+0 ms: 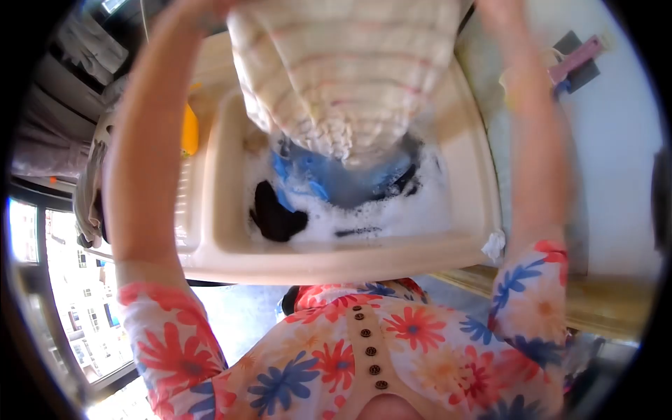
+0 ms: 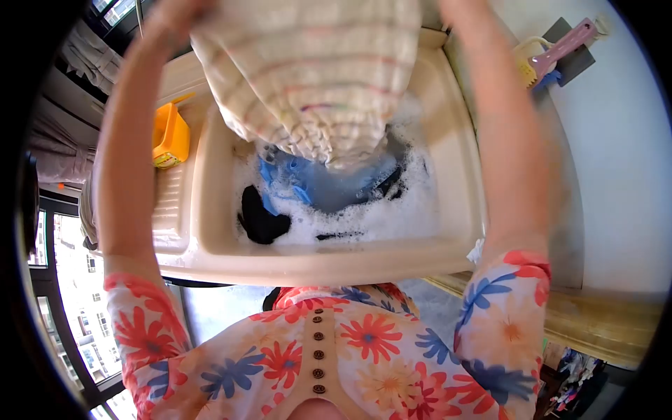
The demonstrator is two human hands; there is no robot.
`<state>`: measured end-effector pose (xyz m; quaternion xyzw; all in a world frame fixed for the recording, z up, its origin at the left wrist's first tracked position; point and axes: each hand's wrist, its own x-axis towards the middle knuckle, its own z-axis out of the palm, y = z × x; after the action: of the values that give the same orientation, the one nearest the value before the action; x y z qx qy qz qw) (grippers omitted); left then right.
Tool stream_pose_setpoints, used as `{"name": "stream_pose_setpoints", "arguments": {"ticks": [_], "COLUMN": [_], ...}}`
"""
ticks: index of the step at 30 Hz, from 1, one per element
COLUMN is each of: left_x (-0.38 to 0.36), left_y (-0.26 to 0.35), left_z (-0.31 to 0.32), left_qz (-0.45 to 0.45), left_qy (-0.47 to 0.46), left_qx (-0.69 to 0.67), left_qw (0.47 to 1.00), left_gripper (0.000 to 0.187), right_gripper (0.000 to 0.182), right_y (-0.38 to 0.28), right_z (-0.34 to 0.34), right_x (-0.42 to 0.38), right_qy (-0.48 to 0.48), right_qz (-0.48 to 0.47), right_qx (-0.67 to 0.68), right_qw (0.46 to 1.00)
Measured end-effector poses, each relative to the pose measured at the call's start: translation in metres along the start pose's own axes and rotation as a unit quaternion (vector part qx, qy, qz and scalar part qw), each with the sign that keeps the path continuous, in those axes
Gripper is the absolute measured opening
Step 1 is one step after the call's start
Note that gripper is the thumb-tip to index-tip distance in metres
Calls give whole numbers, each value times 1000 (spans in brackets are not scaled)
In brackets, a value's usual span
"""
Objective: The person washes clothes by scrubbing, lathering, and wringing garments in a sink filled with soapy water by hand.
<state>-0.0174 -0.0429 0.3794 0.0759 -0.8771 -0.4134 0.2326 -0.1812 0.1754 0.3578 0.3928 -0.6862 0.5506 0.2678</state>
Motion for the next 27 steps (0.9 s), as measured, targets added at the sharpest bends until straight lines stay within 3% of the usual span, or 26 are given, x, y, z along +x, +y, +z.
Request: {"name": "stream_pose_setpoints", "arguments": {"ticks": [1,2,3,4,5,7,8,9,10,11,14,16,17,18,19,20,21,24,25,27], "left_x": [8,-8,-23,-39,-55,-88,-105,-121,-137,-147,-164,-147,-142,-125,-105,-96,-92,-89,-92,-97], "left_y": [-49,-79,-114,-170,-196,-230,-239,-244,-245,-252,-331,-338,-340,-312,-274,-262,-257,-259,-265,-265], "left_z": [10,38,65,103,129,179,203,224,241,256,309,306,301,266,221,193,179,192,199,200], "left_qz": [72,-58,-83,-80,-167,-221,-218,-214,-211,-207,-181,-71,-16,-32,-50,-182,-307,-359,-369,-320], "left_qy": [-125,-192,-212,-180,-217,-202,-210,-219,-216,-214,-358,-392,-408,-388,-365,-337,-294,-257,-248,-321], "left_qx": [99,83,171,207,193,171,161,151,198,245,258,278,287,212,132,-45,-218,-294,-333,-198], "left_qw": [985,976,959,958,942,939,939,940,933,923,879,874,866,896,920,923,879,848,832,869], "left_gripper": [20,28,30,30,27,26,24,22,22,21,22,25,27,28,29,29,30,30,34,33], "right_gripper": [15,17,16,15,12,12,15,18,22,27,28,22,20,18,16,15,14,12,14,20], "right_y": [33,64,89,160,179,190,205,178,179,163,194,201,202,205,216,221,212,193,192,181], "right_z": [7,14,20,28,34,56,71,78,93,98,101,93,82,69,50,34,30,46,49,54], "right_x": [-35,-71,-109,-156,-191,-248,-283,-291,-324,-336,-342,-320,-305,-291,-277,-268,-264,-262,-266,-271], "right_qy": [-69,-137,-224,-248,-250,-229,-204,-271,-291,-316,-469,-515,-497,-478,-415,-343,-317,-235,-270,-319], "right_qz": [36,72,241,228,269,327,242,258,218,237,326,257,251,245,349,448,456,424,462,509], "right_qx": [-28,-56,-47,-61,-117,-174,-207,-176,-281,-319,-276,-286,-250,-216,-134,-50,-24,74,74,56], "right_qw": [997,986,943,940,923,900,926,910,889,862,773,767,792,815,829,824,831,872,841,798]}}
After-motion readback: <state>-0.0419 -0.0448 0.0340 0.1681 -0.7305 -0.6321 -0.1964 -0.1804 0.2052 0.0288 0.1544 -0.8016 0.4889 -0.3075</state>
